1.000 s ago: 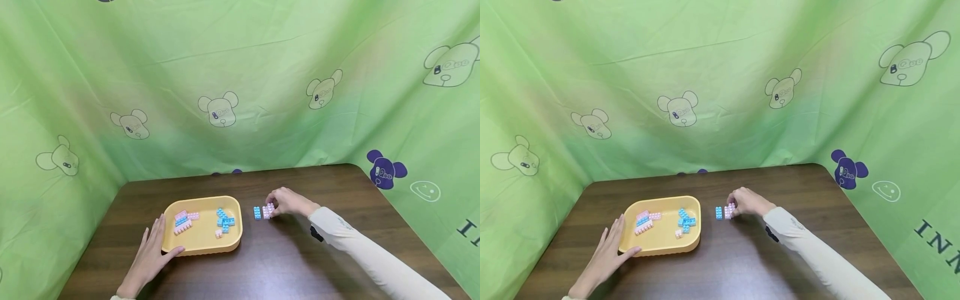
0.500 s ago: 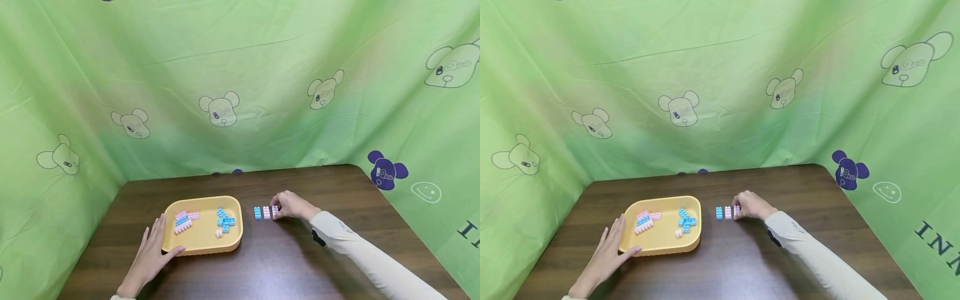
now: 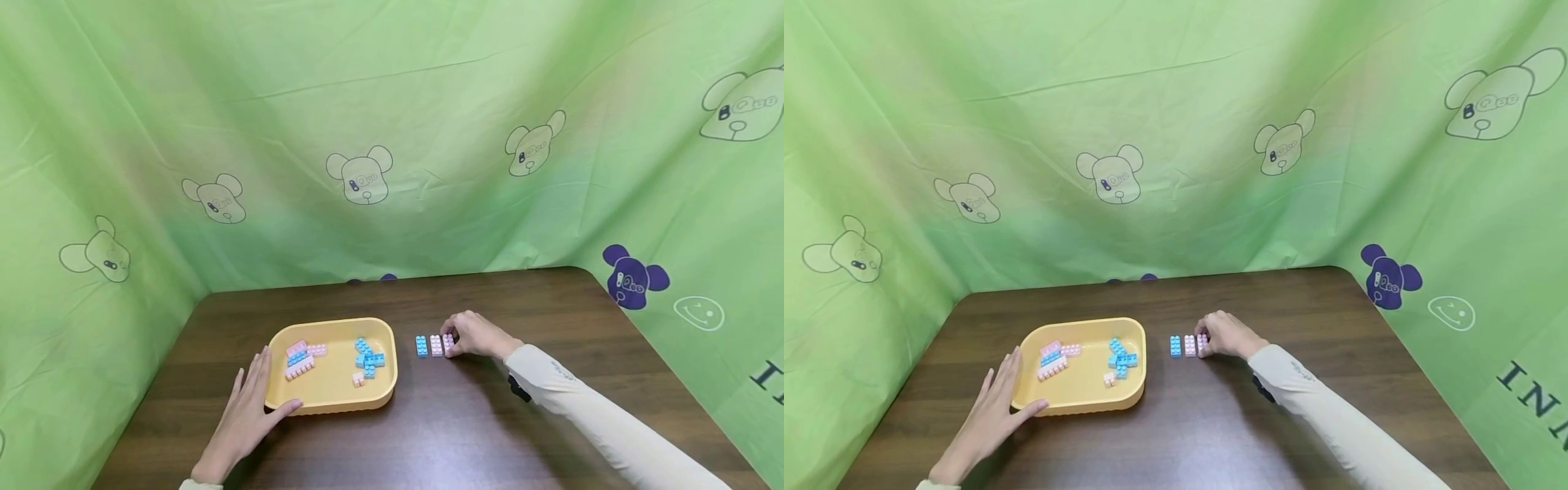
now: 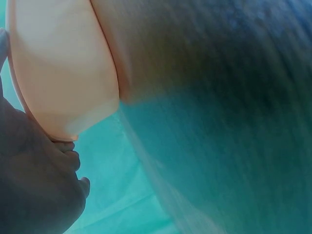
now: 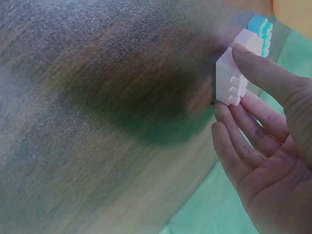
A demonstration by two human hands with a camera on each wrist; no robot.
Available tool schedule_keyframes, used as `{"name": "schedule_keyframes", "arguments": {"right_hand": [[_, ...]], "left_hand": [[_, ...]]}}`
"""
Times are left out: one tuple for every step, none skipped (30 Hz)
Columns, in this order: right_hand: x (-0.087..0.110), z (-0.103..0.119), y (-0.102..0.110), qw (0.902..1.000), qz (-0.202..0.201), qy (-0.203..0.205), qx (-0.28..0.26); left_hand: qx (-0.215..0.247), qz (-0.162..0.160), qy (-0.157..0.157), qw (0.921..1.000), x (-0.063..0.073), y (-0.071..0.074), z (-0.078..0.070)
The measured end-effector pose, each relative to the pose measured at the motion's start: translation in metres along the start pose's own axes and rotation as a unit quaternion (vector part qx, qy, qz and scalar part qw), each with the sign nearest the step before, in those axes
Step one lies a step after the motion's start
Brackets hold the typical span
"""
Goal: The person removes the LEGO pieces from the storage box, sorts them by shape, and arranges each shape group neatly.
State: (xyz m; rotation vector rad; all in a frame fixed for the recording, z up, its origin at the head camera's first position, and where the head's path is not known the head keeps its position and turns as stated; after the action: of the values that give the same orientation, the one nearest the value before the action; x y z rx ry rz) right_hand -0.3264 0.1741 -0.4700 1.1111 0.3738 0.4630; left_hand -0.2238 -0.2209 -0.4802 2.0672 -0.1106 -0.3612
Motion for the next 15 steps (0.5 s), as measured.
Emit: {"name": "schedule_keyframes", "arguments": {"right_hand": [[0.0001,-0.0003,-0.0002,1.0,0.0,-0.002,-0.002],[0.0003,-0.0005,-0.0003,1.0,0.001,-0.002,-0.002],[0.0004,-0.0008,-0.0002,1.0,0.001,-0.002,-0.002],[0.0007,-0.0012,-0.0003,1.0,0.002,-0.003,-0.003],[0.0009,-0.0018,-0.0004,1.0,0.004,-0.006,-0.006],[0.0011,-0.0028,-0.0004,0.9999,0.005,-0.009,-0.01],[0.0012,-0.0039,-0.0002,0.9998,0.007,-0.012,-0.014],[0.0014,-0.0044,0.0005,0.9998,0.008,-0.012,-0.017],[0.0014,-0.0054,0.0011,0.9996,0.009,-0.015,-0.023],[0.0014,-0.0057,0.0019,0.9994,0.01,-0.015,-0.028],[0.0012,-0.0061,0.0029,0.9993,0.01,-0.016,-0.032],[0.0007,-0.0066,0.004,0.9991,0.009,-0.018,-0.036],[0.0002,-0.0065,0.0053,0.999,0.009,-0.02,-0.039],[-0.0004,-0.006,0.0067,0.9991,0.008,-0.017,-0.039],[-0.0013,-0.0058,0.0081,0.999,0.007,-0.018,-0.039]], "left_hand": [[-0.001,0.0,0.0,1.0,-0.0001,0.0001,0.0],[0.0,0.0,-0.001,1.0,-0.0001,0.0,0.0],[0.0,-0.001,-0.001,1.0,-0.0001,0.0001,0.0],[0.0,0.0,0.0,1.0,-0.0002,-0.0001,0.0001],[0.001,0.0,0.0,1.0,-0.0004,-0.0003,0.0002],[0.002,0.001,0.0,1.0,-0.0008,-0.0007,0.0002],[0.003,0.002,0.0,1.0,-0.0012,-0.0011,0.0001],[0.004,0.003,-0.001,1.0,-0.0015,-0.0014,0.0001],[0.004,0.003,-0.002,1.0,-0.0017,-0.0016,0.0],[0.005,0.002,-0.002,1.0,-0.0016,-0.0017,0.0],[0.004,0.002,-0.003,1.0,-0.0013,-0.0016,0.0002],[0.004,0.001,-0.003,1.0,-0.0012,-0.0014,0.0003],[0.003,0.0,-0.003,1.0,-0.001,-0.0012,0.0005],[0.001,-0.001,-0.002,1.0,-0.0008,-0.001,0.0006],[0.001,-0.002,-0.002,1.0,-0.0008,-0.0008,0.0008]]}}
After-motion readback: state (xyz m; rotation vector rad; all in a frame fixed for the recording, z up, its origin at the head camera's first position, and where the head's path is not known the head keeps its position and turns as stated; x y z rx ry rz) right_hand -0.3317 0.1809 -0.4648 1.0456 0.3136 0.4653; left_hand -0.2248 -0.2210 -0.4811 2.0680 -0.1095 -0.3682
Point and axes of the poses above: each hand's wrist, its own x-axis away from the middle knuckle, its own y-axis out of the back of the hand, z = x × y, the point moved 8 cm from there along -x, towards the middle knuckle
